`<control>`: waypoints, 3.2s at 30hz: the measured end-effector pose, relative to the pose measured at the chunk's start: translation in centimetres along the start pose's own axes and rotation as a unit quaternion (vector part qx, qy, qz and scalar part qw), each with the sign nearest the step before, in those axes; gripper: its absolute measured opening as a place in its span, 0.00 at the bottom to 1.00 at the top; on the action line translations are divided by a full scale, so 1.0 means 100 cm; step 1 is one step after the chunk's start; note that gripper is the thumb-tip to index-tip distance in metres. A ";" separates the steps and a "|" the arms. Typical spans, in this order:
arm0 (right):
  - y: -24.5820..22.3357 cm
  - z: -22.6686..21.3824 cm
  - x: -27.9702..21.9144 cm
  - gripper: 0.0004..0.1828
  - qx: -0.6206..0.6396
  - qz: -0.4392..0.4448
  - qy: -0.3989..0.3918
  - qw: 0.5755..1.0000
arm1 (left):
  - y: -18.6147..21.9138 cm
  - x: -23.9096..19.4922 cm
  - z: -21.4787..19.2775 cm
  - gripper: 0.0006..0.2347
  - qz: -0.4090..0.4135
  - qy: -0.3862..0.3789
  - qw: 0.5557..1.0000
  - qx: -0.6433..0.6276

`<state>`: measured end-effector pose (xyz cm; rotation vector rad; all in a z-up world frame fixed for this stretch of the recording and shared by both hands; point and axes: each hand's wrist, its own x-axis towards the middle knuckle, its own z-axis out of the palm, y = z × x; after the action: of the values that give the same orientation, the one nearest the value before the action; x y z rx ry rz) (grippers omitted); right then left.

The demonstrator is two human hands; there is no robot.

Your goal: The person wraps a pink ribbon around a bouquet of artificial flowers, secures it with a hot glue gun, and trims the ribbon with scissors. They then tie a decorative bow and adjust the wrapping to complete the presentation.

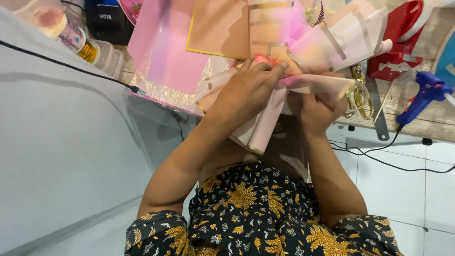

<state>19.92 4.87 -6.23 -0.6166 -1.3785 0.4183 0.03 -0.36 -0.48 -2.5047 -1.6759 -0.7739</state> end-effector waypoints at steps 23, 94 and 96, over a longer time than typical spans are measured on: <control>-0.034 -0.060 -0.055 0.23 -0.093 -0.303 0.010 0.948 | 0.007 0.000 -0.014 0.09 0.006 0.038 0.998 -0.041; -0.033 -0.114 0.071 0.07 -0.266 0.103 -0.322 0.903 | 0.019 0.002 -0.094 0.19 0.069 -0.010 0.998 -0.014; -0.006 -0.137 0.052 0.11 -0.479 0.124 -0.301 0.815 | 0.008 0.006 -0.072 0.23 0.120 0.016 0.991 0.060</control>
<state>34.15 5.41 -2.84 -1.6084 -2.1288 0.0760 -1.82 -2.31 6.23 -2.5318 -1.3335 -0.6641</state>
